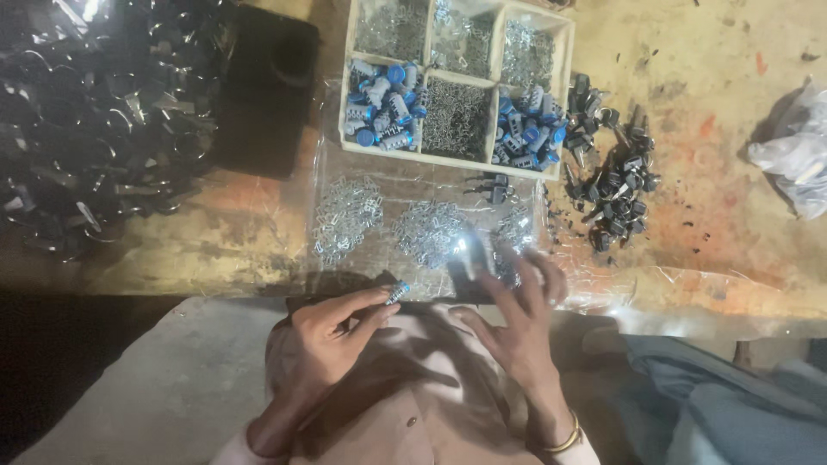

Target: The person sits at a workbench assembling small electrical terminal components. They pick blue and black plastic parts from a compartment tray, press the parts together by hand to join them, and place the assembled units into a cardboard box, repeating the cycle continuously.

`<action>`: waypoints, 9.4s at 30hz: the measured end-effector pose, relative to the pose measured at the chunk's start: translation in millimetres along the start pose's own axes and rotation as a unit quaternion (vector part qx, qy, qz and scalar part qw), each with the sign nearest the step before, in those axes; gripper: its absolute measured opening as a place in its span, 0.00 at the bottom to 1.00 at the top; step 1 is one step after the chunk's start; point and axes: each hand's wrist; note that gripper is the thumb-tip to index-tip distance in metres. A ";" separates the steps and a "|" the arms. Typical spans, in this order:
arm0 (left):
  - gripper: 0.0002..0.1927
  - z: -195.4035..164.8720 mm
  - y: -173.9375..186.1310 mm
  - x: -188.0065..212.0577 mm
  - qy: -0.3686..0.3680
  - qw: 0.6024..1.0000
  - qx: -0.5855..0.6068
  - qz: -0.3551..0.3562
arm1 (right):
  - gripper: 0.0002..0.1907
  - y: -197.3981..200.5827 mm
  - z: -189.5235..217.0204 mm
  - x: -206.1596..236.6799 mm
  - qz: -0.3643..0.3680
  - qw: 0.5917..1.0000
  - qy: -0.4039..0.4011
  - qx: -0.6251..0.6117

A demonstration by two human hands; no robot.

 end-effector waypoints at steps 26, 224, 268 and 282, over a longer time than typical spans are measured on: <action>0.15 11.3 -2.1 4.2 0.026 0.999 0.036 -0.007 | 0.11 -21.3 56.9 -4.8 -0.032 0.972 -0.047 -0.226; 0.11 -38.9 1.0 -210.6 -0.080 0.990 0.078 0.088 | 0.05 -2.2 -23.4 -205.4 0.081 0.756 -0.065 -0.646; 0.09 -41.5 3.8 -212.0 -0.106 0.989 0.057 0.085 | 0.05 -1.2 -15.7 -201.5 0.070 0.832 0.003 -0.551; 0.09 -39.5 9.4 -213.3 -0.107 0.987 0.076 0.098 | 0.04 -6.1 -16.3 -204.3 0.090 0.815 -0.030 -0.572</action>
Point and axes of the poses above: each hand's wrist, its own x-axis away from the middle knuckle, its own y-axis out of the back of the hand, z = x × y, and after that the axes turned 3 degrees about z, right-handed
